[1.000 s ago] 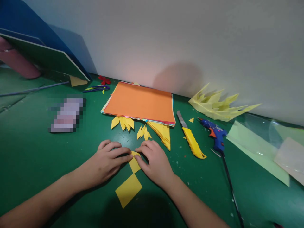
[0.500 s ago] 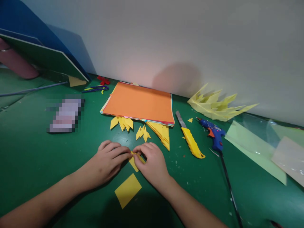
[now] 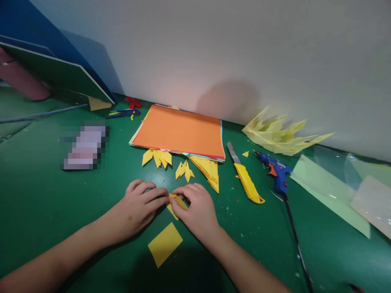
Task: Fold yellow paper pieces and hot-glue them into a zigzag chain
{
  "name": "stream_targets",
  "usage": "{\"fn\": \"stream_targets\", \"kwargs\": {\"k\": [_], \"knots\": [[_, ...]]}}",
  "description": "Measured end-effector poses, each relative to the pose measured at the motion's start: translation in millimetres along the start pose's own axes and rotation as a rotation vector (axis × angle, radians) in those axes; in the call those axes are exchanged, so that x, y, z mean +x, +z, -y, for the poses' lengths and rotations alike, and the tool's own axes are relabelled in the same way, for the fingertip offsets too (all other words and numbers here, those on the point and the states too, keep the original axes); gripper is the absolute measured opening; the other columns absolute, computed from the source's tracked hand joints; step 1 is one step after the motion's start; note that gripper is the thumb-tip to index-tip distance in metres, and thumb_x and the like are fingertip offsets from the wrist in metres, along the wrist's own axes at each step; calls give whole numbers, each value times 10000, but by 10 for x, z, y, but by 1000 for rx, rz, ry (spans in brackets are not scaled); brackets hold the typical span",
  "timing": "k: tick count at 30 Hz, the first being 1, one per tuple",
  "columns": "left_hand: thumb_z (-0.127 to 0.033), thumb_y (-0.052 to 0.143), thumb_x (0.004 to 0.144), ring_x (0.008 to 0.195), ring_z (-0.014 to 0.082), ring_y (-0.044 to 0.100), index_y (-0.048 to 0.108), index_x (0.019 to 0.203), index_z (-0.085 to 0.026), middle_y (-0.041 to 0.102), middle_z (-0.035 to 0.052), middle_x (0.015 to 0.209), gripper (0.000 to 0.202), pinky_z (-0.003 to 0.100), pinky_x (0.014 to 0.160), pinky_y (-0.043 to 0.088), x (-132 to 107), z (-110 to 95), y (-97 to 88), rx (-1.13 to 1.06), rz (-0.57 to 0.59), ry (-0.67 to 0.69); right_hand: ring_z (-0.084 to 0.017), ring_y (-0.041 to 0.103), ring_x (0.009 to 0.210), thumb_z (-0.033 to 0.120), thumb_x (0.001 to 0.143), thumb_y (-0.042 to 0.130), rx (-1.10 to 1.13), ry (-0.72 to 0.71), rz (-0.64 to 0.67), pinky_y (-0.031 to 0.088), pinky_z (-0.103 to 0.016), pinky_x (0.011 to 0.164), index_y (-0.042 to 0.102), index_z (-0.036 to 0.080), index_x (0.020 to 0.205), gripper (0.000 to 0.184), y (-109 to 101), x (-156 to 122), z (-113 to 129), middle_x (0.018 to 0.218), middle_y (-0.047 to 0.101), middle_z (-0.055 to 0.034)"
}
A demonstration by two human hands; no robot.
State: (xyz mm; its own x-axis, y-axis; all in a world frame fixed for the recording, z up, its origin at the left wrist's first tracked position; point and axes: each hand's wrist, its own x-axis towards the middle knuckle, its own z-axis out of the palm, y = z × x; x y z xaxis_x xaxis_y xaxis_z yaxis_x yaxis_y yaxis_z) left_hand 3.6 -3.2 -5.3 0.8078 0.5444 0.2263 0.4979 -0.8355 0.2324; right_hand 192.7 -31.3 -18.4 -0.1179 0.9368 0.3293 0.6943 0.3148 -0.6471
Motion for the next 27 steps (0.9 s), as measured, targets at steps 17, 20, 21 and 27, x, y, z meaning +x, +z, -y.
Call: {"fn": "stream_targets", "kwargs": {"k": [17, 20, 21, 27], "knots": [[-84, 392, 903, 943, 213, 482, 594, 1086, -208, 656, 34, 1062, 299, 395, 863, 255, -13, 5, -33, -51, -17, -2, -176, 550, 693, 176, 925, 471, -153, -315, 90, 439, -293, 632, 659, 171, 850, 203, -58, -29, -58, 759, 650, -48], [-79, 409, 895, 944, 215, 482, 591, 1079, -200, 661, 30, 1059, 285, 396, 863, 256, -3, 1, -40, -65, -11, -18, -178, 539, 678, 189, 943, 438, -191, -342, 117, 427, -296, 621, 663, 165, 866, 239, -68, -27, -65, 746, 643, -52], [-78, 415, 893, 941, 213, 484, 593, 1059, -193, 664, 28, 1053, 269, 393, 863, 258, -1, 0, -40, -73, -10, -27, -179, 538, 676, 196, 949, 429, -201, -349, 123, 424, -298, 619, 664, 163, 869, 251, -70, -28, -67, 744, 642, -54], [-83, 409, 908, 938, 204, 496, 602, 1009, -189, 673, 20, 1049, 242, 387, 882, 251, -18, 8, -16, -83, -54, -20, -179, 536, 683, 217, 961, 409, -238, -378, 127, 412, -295, 620, 667, 158, 868, 280, -77, -37, -77, 754, 643, -58]]}}
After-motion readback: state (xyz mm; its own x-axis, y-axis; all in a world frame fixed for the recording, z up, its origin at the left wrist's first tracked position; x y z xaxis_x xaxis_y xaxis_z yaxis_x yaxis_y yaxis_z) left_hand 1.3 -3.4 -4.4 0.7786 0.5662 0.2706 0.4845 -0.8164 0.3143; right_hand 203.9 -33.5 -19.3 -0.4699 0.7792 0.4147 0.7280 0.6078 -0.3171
